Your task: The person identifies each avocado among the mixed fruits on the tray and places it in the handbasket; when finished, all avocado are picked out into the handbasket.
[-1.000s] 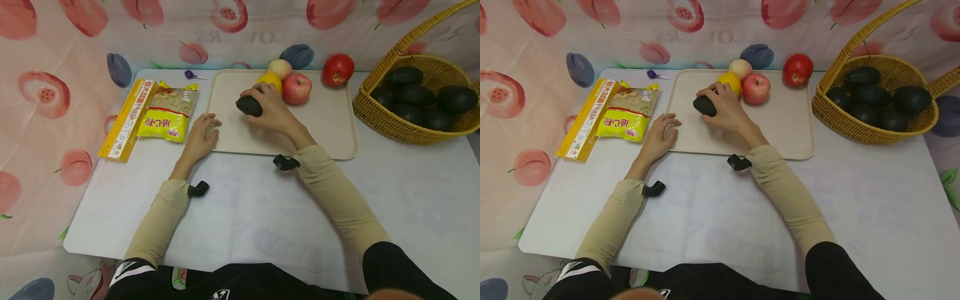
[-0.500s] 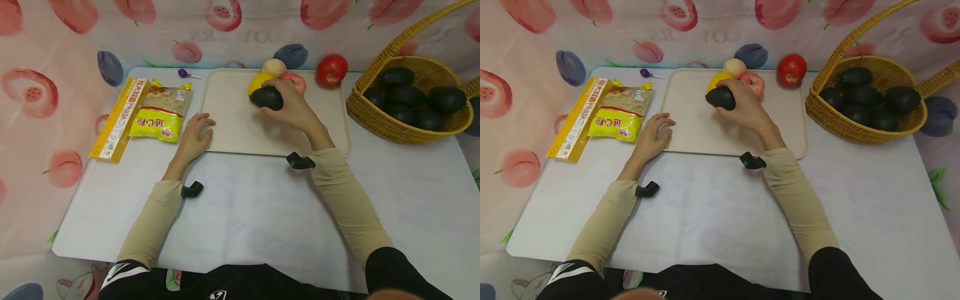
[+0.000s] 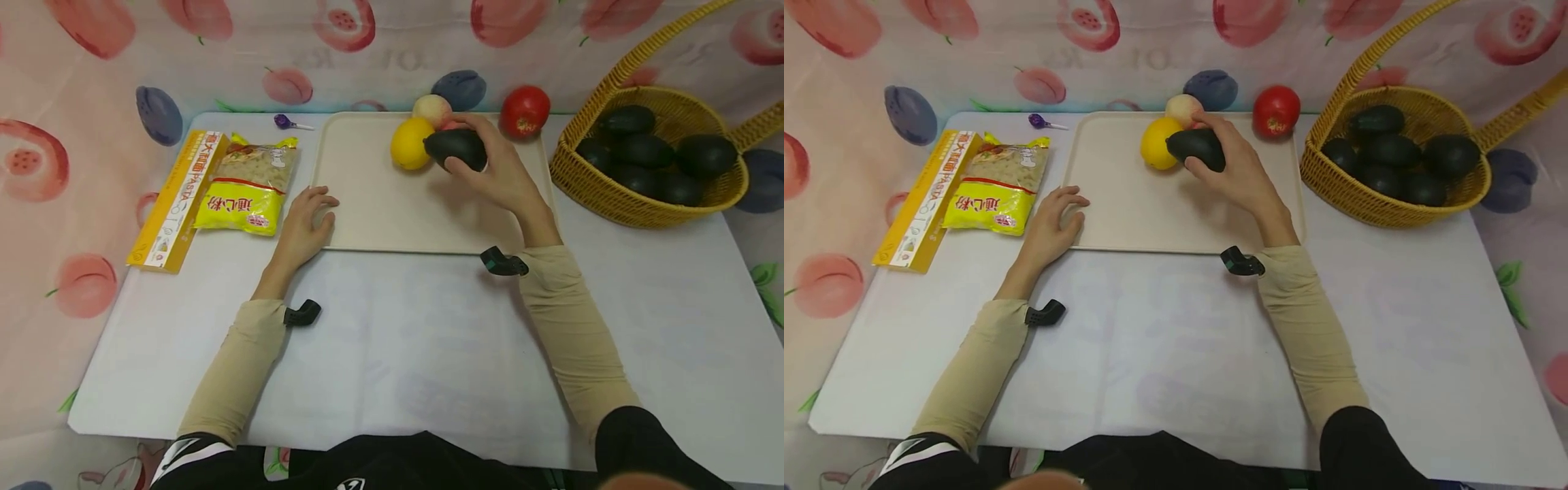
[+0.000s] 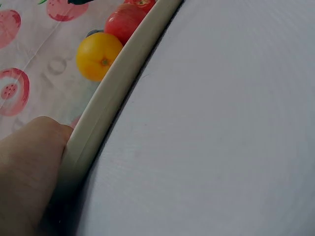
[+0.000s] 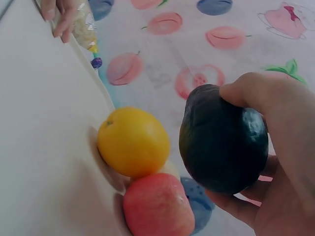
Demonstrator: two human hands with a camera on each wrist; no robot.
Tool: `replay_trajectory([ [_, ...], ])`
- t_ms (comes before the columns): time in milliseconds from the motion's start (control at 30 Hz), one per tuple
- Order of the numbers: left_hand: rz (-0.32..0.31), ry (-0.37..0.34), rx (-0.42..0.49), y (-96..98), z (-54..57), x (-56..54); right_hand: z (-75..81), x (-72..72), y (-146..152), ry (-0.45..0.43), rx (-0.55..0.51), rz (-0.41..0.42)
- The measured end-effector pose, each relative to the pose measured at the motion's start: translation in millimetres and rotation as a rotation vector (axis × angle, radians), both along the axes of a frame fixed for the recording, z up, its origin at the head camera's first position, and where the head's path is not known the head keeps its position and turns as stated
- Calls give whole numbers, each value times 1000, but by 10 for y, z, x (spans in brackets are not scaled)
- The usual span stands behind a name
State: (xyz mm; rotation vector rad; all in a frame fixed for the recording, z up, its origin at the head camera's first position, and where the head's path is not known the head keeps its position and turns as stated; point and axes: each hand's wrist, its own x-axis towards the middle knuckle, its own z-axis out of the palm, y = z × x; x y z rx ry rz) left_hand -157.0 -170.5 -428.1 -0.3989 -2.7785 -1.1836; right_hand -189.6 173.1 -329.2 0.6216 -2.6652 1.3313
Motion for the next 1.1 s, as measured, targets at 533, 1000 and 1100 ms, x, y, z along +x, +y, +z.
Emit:
replay_trajectory([
  [533,-5,19,3,2,23,4,180,48,389,9,-113,-209],
  [1000,-3,13,11,-8,11,15,383,185,600,12,-257,-354],
  [1100,-2,9,11,-12,5,13,393,199,677,31,-301,-369],
])
